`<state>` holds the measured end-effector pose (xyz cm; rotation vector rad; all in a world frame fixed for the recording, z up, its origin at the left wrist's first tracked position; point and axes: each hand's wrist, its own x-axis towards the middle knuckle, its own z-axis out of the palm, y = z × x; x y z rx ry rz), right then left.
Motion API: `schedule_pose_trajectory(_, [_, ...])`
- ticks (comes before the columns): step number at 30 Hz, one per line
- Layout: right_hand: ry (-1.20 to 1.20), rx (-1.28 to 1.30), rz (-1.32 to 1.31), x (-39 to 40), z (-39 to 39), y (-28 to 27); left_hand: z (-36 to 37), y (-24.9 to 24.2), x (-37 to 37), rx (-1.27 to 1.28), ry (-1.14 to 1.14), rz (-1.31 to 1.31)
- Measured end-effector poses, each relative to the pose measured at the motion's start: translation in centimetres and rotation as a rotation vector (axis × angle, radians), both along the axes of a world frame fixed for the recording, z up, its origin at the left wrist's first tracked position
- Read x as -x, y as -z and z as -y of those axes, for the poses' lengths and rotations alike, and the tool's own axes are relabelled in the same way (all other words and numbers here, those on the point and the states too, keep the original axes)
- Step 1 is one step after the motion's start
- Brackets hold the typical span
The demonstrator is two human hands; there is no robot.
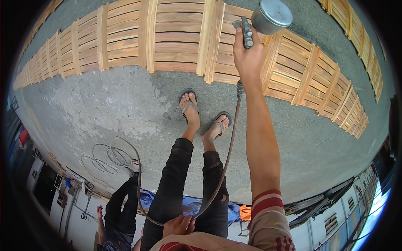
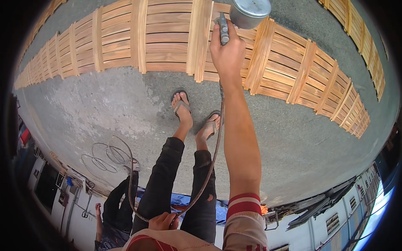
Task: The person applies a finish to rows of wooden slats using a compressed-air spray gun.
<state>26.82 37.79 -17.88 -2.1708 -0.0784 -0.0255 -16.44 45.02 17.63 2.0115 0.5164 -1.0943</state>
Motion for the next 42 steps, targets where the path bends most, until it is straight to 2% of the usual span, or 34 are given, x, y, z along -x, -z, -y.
schedule_pose_trajectory(3, [0.038, -0.017, 0.002, -0.3, 1.0, 0.5, -0.2, 0.4, -0.9, 0.009, 0.017, -0.013])
schedule_pose_trajectory(13, [0.197, 0.28, 0.051, -0.6, 8.6, 2.4, -0.1, 1.4, -2.0, 0.038, 0.062, -0.029])
schedule_pose_trajectory(19, [0.237, 0.269, 0.011, 0.4, 9.1, 3.2, 0.1, 2.2, -1.2, 0.056, 0.107, 0.021])
schedule_pose_trajectory(22, [0.163, 0.163, -0.035, 1.4, 7.8, 2.9, 0.7, 2.4, -0.2, 0.028, 0.103, 0.035])
schedule_pose_trajectory(23, [0.128, 0.06, -0.119, 1.7, 7.3, 2.5, 0.8, 2.4, -0.2, 0.031, 0.111, 0.029])
schedule_pose_trajectory(27, [0.059, -0.176, -0.138, 3.5, 5.5, 4.3, 1.0, 2.4, -0.1, 0.039, 0.113, 0.017])
schedule_pose_trajectory(31, [0.007, -0.234, -0.11, 4.8, 4.6, 4.8, 1.4, 2.5, 0.1, 0.046, 0.092, 0.036])
schedule_pose_trajectory(34, [0.01, -0.154, -0.233, 5.3, 5.6, 4.2, 1.6, 2.5, 0.4, 0.057, 0.103, 0.04])
schedule_pose_trajectory(37, [0.064, -0.02, -0.104, 5.6, 6.9, 4.1, 1.9, 2.7, 0.9, 0.038, 0.101, 0.035])
schedule_pose_trajectory(42, [0.144, 0.121, -0.054, 6.0, 10.2, 3.4, 2.5, 2.8, 1.9, 0.021, 0.11, 0.042])
